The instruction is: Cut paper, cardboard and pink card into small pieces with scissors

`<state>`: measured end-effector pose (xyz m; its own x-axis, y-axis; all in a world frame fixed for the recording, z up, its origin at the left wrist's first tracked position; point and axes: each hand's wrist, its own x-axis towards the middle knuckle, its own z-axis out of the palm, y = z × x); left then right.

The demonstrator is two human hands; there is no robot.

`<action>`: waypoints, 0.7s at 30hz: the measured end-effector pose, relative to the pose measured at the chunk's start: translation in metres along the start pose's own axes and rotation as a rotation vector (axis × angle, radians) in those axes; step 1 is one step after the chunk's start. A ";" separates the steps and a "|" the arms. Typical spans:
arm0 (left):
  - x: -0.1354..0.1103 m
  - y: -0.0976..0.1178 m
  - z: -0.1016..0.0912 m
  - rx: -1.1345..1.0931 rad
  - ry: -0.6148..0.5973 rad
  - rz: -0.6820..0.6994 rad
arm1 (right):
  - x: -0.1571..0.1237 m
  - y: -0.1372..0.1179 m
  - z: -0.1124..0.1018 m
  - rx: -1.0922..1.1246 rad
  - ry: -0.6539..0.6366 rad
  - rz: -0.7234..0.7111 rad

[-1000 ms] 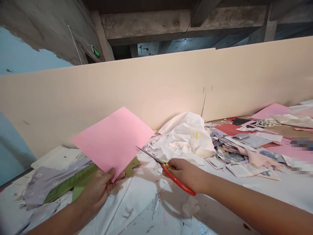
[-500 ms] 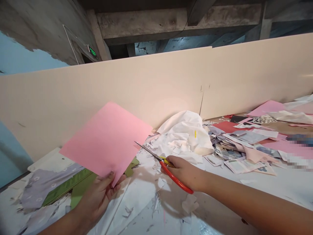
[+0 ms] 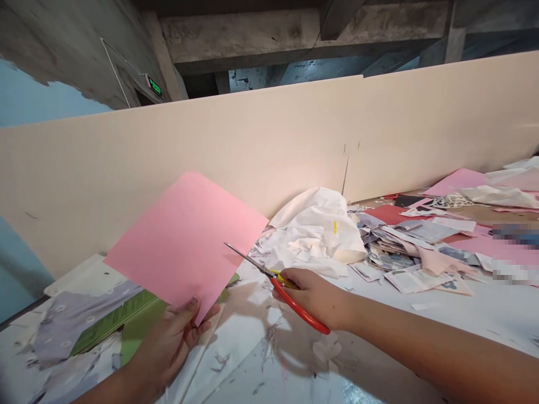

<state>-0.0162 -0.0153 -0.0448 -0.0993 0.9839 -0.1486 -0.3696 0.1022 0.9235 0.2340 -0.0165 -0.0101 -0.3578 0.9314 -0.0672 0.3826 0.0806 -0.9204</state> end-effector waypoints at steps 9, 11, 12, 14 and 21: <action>-0.001 -0.001 -0.001 -0.002 -0.016 -0.013 | -0.001 0.003 0.001 0.057 -0.011 -0.025; 0.000 -0.001 -0.001 -0.004 -0.019 -0.007 | 0.000 0.003 0.000 0.053 -0.013 -0.038; 0.000 -0.001 -0.002 -0.005 -0.018 -0.001 | 0.000 0.003 0.000 0.048 -0.012 -0.038; 0.001 -0.001 -0.002 -0.003 -0.015 0.010 | 0.001 0.002 -0.001 0.043 -0.002 -0.027; -0.001 0.002 -0.001 0.009 -0.012 0.007 | 0.001 0.002 -0.003 0.083 -0.003 -0.004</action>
<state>-0.0178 -0.0162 -0.0434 -0.0911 0.9862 -0.1382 -0.3610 0.0966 0.9276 0.2366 -0.0144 -0.0111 -0.3621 0.9299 -0.0644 0.3095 0.0548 -0.9493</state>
